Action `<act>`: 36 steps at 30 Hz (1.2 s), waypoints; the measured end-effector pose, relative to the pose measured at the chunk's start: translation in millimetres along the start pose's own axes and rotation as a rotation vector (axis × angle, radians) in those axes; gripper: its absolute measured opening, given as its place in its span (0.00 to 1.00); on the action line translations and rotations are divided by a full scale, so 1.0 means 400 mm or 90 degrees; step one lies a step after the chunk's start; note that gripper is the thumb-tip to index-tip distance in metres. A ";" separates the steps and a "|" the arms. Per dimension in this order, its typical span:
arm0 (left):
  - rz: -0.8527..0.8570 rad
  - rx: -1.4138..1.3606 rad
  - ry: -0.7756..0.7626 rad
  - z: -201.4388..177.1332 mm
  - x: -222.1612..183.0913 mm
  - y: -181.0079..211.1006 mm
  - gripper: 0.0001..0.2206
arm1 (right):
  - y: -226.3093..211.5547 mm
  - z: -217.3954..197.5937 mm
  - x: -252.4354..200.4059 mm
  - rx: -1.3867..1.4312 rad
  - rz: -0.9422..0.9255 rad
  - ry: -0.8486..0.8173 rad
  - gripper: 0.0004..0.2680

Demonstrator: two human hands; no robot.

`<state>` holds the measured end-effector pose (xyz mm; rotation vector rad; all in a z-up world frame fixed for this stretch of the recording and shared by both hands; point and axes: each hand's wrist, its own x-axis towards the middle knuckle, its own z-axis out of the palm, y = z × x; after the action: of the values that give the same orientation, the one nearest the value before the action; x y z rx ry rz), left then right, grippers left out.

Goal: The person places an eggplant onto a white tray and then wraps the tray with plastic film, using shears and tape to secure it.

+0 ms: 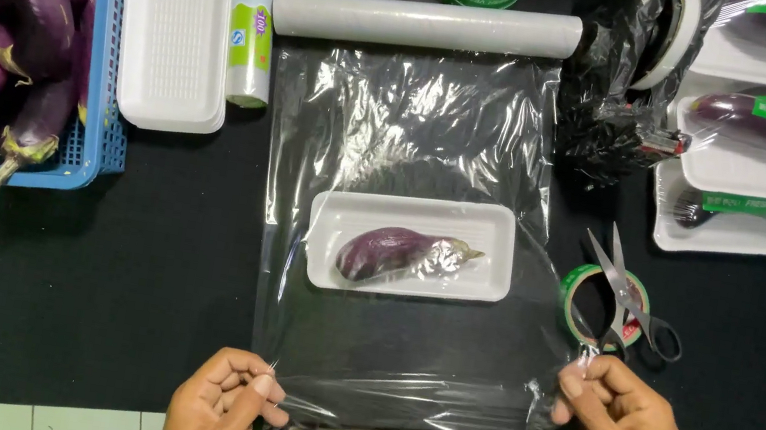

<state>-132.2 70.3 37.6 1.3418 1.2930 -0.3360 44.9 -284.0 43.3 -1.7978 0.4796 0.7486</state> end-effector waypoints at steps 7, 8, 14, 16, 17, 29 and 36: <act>-0.007 -0.042 0.000 -0.002 0.024 -0.065 0.04 | 0.069 -0.005 0.007 -0.112 0.125 -0.074 0.08; 0.002 -0.026 -0.010 -0.008 0.030 -0.080 0.04 | 0.078 -0.008 0.008 -0.133 0.117 -0.076 0.07; 0.046 0.041 0.064 0.003 0.025 -0.086 0.05 | 0.050 0.033 -0.013 -0.255 0.084 -0.013 0.06; 0.032 0.050 0.070 0.009 0.021 -0.076 0.05 | 0.067 0.030 -0.007 -0.268 0.079 -0.011 0.06; 0.014 0.062 0.076 0.011 0.017 -0.071 0.05 | 0.075 0.029 -0.005 -0.281 0.080 -0.010 0.07; -0.068 0.106 0.107 0.008 -0.020 -0.018 0.04 | 0.086 0.036 -0.013 -0.285 0.130 0.016 0.06; -0.002 0.319 0.150 0.006 0.013 -0.079 0.05 | 0.036 0.037 -0.032 -0.389 0.155 0.015 0.09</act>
<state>-154.8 61.5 16.4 1.8442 1.4634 -0.5417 22.7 -275.5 38.9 -2.3398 0.5276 1.1316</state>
